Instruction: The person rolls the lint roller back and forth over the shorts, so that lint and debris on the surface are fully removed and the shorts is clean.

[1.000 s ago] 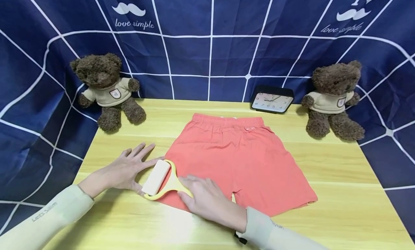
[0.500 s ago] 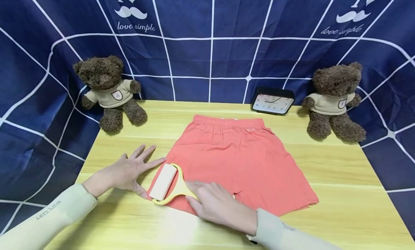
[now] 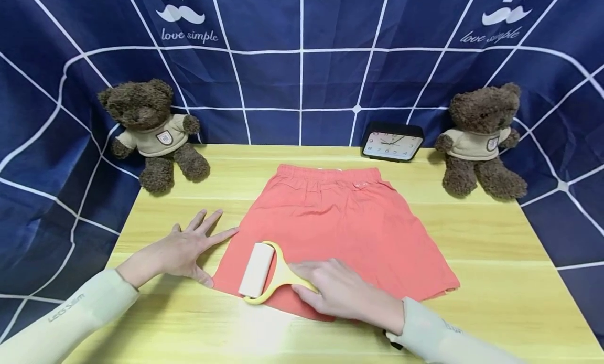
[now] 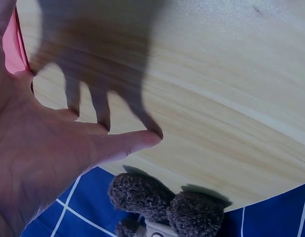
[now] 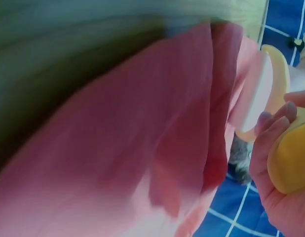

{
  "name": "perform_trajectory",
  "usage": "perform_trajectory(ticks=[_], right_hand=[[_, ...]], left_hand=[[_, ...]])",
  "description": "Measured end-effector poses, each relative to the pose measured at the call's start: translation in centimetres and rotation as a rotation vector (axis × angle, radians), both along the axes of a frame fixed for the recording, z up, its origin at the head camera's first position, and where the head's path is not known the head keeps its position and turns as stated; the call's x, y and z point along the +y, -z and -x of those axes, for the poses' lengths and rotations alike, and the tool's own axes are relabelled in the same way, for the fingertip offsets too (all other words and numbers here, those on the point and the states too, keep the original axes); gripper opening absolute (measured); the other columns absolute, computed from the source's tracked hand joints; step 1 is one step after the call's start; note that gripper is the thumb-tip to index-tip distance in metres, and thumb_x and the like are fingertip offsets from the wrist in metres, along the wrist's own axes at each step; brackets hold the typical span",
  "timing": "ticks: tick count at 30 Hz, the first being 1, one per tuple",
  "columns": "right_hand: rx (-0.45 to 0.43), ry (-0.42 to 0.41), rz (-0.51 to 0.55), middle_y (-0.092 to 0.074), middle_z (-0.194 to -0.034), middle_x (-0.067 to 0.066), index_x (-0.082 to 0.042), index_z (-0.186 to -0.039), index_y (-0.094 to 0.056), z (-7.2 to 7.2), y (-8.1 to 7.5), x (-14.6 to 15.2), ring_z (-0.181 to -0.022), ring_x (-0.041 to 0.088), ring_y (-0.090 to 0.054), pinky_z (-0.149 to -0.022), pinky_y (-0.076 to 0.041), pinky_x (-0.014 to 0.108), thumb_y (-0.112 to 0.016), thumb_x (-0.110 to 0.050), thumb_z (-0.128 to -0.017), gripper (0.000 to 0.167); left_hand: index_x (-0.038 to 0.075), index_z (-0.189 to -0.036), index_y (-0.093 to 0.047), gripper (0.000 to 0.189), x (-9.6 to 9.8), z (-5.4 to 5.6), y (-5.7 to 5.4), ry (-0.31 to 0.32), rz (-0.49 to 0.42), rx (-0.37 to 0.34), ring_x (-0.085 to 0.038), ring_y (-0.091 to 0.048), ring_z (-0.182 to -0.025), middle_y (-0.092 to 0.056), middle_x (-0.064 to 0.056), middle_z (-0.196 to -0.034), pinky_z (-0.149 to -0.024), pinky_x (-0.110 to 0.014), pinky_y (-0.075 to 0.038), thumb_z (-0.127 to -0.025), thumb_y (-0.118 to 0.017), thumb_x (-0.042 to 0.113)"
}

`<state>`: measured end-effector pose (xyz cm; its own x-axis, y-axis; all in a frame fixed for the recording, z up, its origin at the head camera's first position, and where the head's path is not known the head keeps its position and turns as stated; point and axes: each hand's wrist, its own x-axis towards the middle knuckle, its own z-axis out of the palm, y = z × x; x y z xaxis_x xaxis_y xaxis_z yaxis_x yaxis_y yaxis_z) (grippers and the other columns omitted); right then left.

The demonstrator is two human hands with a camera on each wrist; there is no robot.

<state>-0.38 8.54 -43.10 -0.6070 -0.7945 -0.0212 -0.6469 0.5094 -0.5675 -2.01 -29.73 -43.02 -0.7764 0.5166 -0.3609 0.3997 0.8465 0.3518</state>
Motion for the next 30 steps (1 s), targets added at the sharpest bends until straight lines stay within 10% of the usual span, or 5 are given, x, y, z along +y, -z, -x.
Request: perform_trajectory(ticks=[12,20,30], right_hand=[[-0.014,-0.073,0.015,-0.070,-0.139,-0.012,-0.025,-0.152,-0.067,1.1,-1.0,6.4,-0.120,0.006,-0.069,-0.091,-0.060,0.038,-0.066,-0.029,-0.111,0.042],[-0.032,-0.052,-0.006,-0.061,-0.095,-0.023,-0.031,-0.138,-0.065,0.4,-1.6,9.8,-0.078,0.000,-0.058,-0.074,-0.052,0.028,-0.066,-0.031,-0.112,0.026],[0.028,-0.122,0.017,-0.068,-0.143,-0.015,-0.025,-0.152,-0.067,1.0,-2.1,13.8,-0.129,0.011,-0.067,-0.100,-0.059,0.043,-0.068,-0.027,-0.111,0.041]], left_hand=[[0.033,-0.175,-0.029,0.126,0.0,-0.1,-0.1,0.017,0.013,0.020,-0.068,-0.013,-0.154,-0.007,-0.030,-0.177,-0.092,-0.096,-0.030,-0.070,-0.088,0.071],[0.033,-0.175,-0.028,0.126,-0.1,-0.3,-0.1,0.027,0.003,0.028,-0.069,-0.013,-0.154,-0.007,-0.031,-0.176,-0.090,-0.097,-0.031,-0.070,-0.088,0.072],[0.035,-0.175,-0.026,0.127,0.1,-0.3,0.1,0.036,0.000,0.023,-0.069,-0.012,-0.153,-0.005,-0.031,-0.177,-0.090,-0.097,-0.030,-0.070,-0.088,0.070]])
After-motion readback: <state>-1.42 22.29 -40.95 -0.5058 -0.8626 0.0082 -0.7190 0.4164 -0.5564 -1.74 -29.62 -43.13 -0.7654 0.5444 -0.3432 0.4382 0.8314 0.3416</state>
